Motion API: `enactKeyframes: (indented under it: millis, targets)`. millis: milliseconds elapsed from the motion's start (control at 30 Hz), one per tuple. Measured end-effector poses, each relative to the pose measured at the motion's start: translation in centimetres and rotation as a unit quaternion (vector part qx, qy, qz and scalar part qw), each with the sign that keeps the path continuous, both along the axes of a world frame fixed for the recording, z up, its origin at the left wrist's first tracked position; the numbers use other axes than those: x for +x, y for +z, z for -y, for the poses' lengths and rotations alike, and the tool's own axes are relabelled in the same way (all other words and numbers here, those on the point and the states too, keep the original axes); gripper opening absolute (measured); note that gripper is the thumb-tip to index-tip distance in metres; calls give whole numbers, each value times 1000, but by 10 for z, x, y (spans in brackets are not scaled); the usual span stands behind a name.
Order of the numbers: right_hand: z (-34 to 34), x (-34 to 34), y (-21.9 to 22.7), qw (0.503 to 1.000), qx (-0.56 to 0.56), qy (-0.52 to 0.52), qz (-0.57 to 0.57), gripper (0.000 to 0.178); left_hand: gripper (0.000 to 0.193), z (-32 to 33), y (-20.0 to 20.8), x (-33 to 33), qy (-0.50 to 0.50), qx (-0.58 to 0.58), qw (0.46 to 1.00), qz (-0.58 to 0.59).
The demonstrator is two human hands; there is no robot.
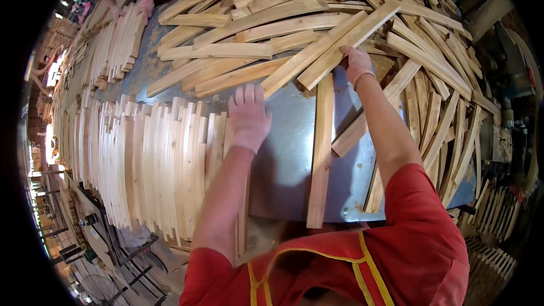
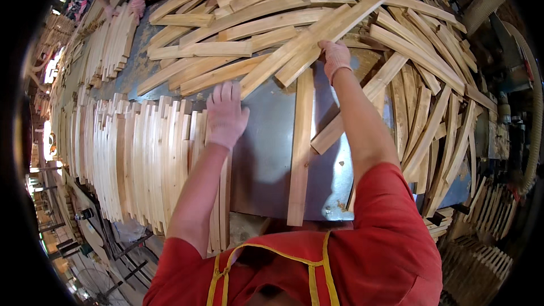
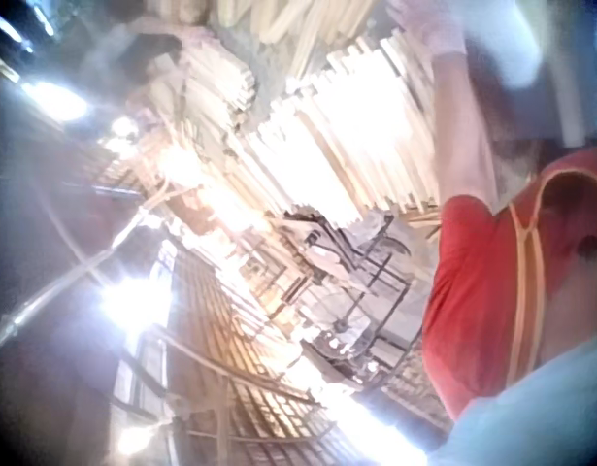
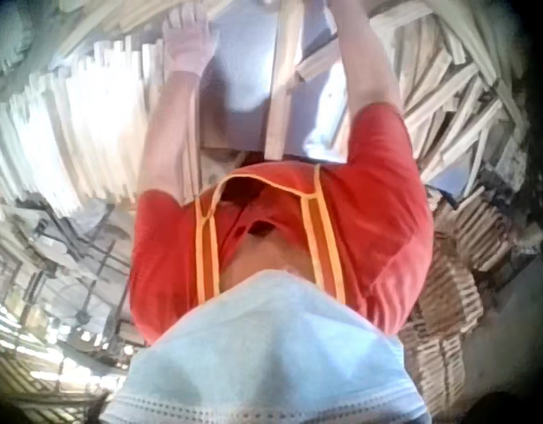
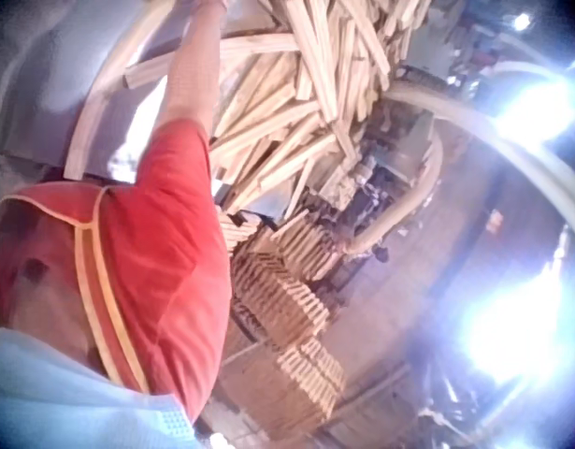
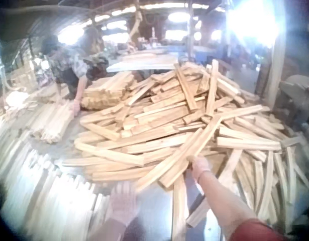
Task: The person sorts and stacks wooden planks on a metal table in a workshop. They pick up planks from a disorganized pile, align them, and place them into a neat stack. The person occasionally gathers larger bundles of planks and moves them to the side.
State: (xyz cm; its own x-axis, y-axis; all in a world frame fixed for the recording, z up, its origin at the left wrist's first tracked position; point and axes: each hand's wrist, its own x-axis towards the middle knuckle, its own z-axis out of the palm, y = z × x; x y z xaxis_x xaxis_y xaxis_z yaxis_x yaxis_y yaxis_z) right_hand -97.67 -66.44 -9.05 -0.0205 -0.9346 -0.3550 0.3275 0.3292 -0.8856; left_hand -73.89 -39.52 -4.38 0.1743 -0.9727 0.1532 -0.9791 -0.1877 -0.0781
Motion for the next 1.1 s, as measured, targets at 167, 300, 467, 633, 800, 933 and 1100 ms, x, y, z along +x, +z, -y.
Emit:
enactKeyframes:
  millis: [167,300,467,633,800,933,1100]
  targets:
    - [-92,-74,66,991,21,108,81,30,80,65,-21,7,27,110,993,-38]
    - [-139,-118,53,982,83,160,-59,46,80,76,-33,9,16,98,994,-47]
    - [-227,-92,55,950,3,232,-209,61,79,-39,22,-50,52,166,890,-422]
    - [-345,-42,40,885,-30,355,-299,84,83,-235,-1,-85,190,231,741,-601]
    - [-427,-8,37,830,9,449,-331,90,96,-332,16,-74,205,267,746,-575]
    - [-445,22,61,763,11,573,-298,96,106,-327,37,-82,166,245,816,-496]
    - [-357,20,36,658,-295,527,-449,48,106,-297,8,-102,215,206,896,-328]
